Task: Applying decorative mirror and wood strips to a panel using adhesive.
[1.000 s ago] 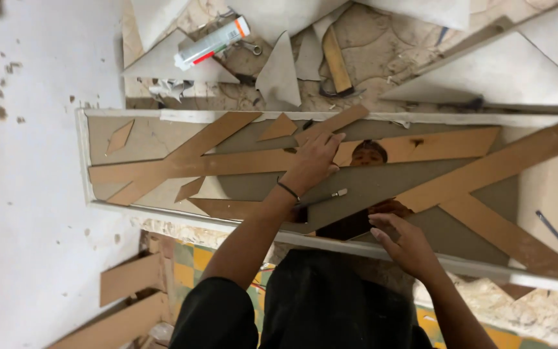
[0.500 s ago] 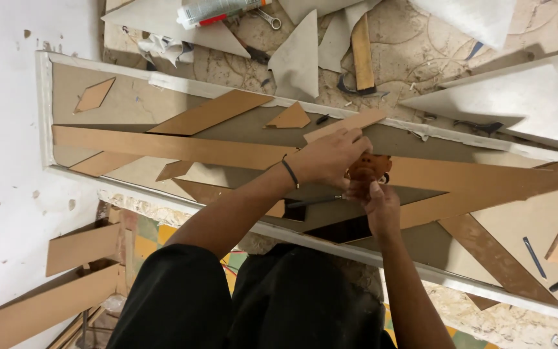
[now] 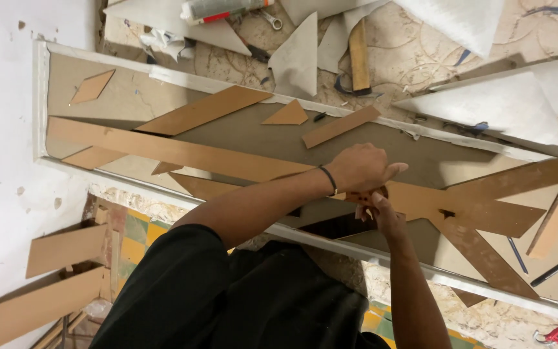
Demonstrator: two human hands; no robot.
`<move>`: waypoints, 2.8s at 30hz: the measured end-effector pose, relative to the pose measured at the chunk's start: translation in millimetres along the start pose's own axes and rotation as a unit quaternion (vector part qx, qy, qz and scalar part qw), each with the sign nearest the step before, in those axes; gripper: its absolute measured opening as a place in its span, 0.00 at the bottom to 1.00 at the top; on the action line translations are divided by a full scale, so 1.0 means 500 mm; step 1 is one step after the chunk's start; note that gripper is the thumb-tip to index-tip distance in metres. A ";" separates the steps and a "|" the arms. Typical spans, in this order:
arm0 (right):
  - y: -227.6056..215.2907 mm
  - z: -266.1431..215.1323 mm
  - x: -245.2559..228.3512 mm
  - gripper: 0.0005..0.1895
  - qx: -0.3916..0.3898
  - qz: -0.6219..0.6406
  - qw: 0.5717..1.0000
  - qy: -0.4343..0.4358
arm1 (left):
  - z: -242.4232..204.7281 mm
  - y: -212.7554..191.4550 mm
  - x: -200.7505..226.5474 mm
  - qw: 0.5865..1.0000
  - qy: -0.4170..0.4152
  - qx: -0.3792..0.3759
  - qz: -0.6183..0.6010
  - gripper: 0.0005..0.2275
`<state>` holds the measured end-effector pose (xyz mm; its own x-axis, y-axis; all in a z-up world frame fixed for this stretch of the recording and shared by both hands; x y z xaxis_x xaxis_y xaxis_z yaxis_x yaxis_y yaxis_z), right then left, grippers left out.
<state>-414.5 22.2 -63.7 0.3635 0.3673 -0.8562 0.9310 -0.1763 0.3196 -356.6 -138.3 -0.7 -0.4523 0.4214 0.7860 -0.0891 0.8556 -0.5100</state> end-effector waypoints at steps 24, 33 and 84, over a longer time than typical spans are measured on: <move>-0.048 -0.097 -0.103 0.28 -0.041 -0.235 0.967 -0.087 | -0.004 0.041 0.094 0.998 0.028 -0.013 0.054 0.33; -0.130 -0.174 -0.039 0.29 0.031 0.018 0.999 0.031 | 0.035 0.084 0.022 0.989 0.016 0.050 0.138 0.30; 0.369 -0.589 0.048 0.08 0.349 0.322 0.863 -0.171 | -0.802 0.191 0.052 0.694 0.210 0.420 -0.546 0.08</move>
<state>-224.3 267.6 94.2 0.6561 -0.2824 -0.6998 0.2495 -0.7941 0.5543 -21.2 74.9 111.3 0.5741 -0.1380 0.8071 -0.7411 0.3313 0.5839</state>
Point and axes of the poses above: each hand's wrist, its own z-axis towards the middle knuckle, its own y-axis out of the palm, x = y × z, the point moved 4 cm from there along z, towards the middle knuckle, and after that the axes turned 11 degrees about y, right-handed, at the moved point
